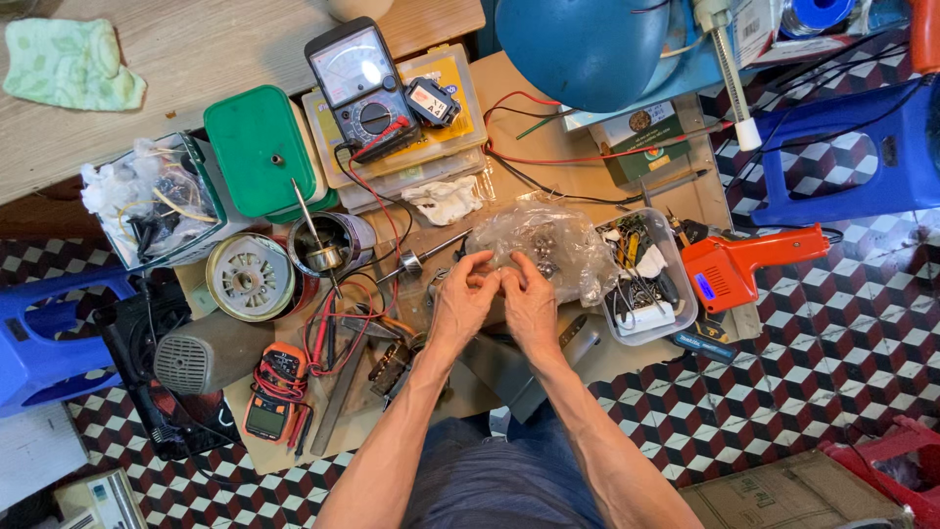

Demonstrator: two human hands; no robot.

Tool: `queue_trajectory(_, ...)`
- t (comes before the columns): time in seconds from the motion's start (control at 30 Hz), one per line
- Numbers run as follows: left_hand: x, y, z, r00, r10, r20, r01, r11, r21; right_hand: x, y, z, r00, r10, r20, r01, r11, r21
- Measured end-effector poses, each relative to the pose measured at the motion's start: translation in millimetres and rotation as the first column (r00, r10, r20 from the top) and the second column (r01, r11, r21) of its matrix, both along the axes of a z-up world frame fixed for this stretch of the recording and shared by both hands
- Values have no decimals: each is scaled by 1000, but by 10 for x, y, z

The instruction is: The person cleans small electrical parts with a cloth, uses a flashlight to inspect them, and manipulates a cylindrical component with a screwdriver. They handle various tools and parts on a cluttered workbench.

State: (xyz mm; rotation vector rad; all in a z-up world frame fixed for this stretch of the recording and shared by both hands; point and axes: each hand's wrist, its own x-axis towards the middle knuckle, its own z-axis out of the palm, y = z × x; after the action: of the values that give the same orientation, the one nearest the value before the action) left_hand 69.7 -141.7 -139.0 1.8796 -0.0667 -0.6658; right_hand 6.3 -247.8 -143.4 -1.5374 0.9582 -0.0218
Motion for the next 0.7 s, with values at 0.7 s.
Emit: queue_trajectory(0.7, -461, -275, 145, 906, 66, 417, -67, 998, -12, -407, -281, -490, 980, -169, 102, 112, 901, 419)
